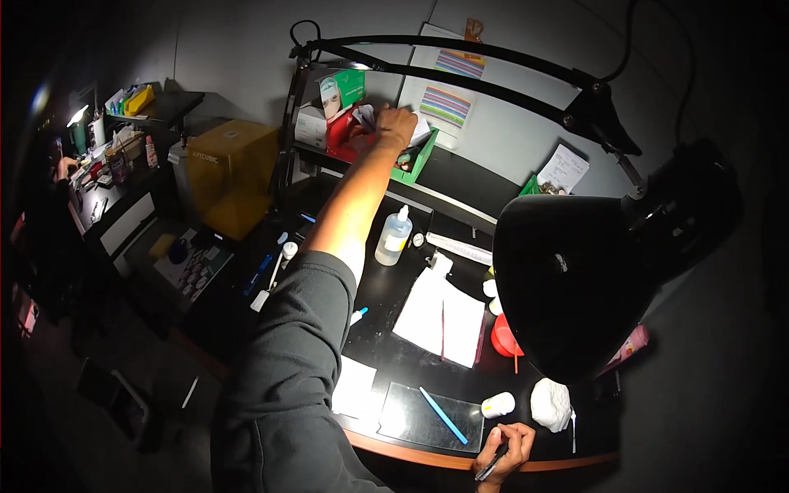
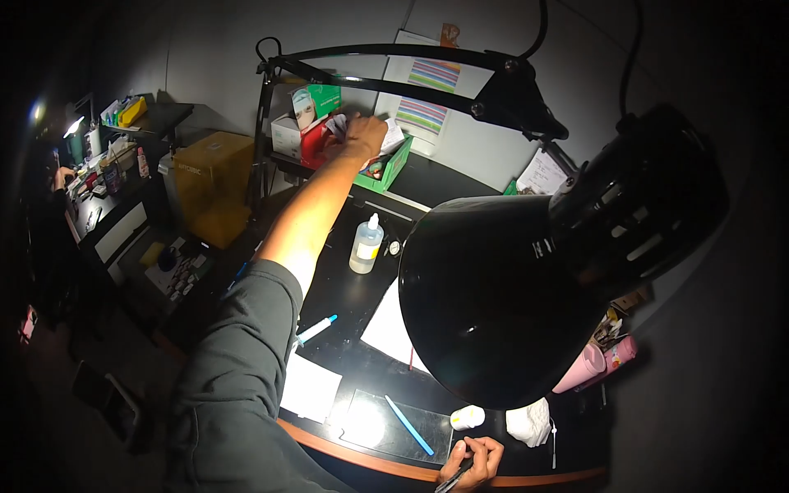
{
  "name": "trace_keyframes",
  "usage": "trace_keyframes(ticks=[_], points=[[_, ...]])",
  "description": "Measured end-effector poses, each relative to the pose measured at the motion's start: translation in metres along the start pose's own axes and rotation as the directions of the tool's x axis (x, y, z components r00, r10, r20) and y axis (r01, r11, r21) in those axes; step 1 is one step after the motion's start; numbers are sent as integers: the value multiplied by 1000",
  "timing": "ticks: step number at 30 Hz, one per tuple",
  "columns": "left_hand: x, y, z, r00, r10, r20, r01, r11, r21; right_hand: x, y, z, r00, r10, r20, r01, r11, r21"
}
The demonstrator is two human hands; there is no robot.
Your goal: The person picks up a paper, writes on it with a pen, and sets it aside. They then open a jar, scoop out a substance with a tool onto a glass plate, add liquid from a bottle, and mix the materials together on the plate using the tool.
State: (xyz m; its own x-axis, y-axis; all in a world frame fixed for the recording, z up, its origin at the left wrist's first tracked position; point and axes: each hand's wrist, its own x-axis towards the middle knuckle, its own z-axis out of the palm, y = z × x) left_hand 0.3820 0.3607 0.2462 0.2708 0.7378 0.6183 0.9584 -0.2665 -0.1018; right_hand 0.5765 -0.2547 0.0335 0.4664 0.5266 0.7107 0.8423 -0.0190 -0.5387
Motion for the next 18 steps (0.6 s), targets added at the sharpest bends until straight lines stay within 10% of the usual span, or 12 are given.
trace_keyframes(ticks=[5,8,14,18], points=[[-16,12,-5,988,-8,-156,45,972,232,-7,36,-3,994,-71,81,71,997,3],[-6,9,-2,918,-163,-363,185,982,29,-5,33,-1,994,-80,69,78,996,36],[-1,-6,-44,949,-295,109,314,873,-373,-6,39,-1,996,-66,61,60,994,93],[11,-22,-38,988,-131,-78,108,963,-246,1,34,1,995,-95,28,90,985,149]])
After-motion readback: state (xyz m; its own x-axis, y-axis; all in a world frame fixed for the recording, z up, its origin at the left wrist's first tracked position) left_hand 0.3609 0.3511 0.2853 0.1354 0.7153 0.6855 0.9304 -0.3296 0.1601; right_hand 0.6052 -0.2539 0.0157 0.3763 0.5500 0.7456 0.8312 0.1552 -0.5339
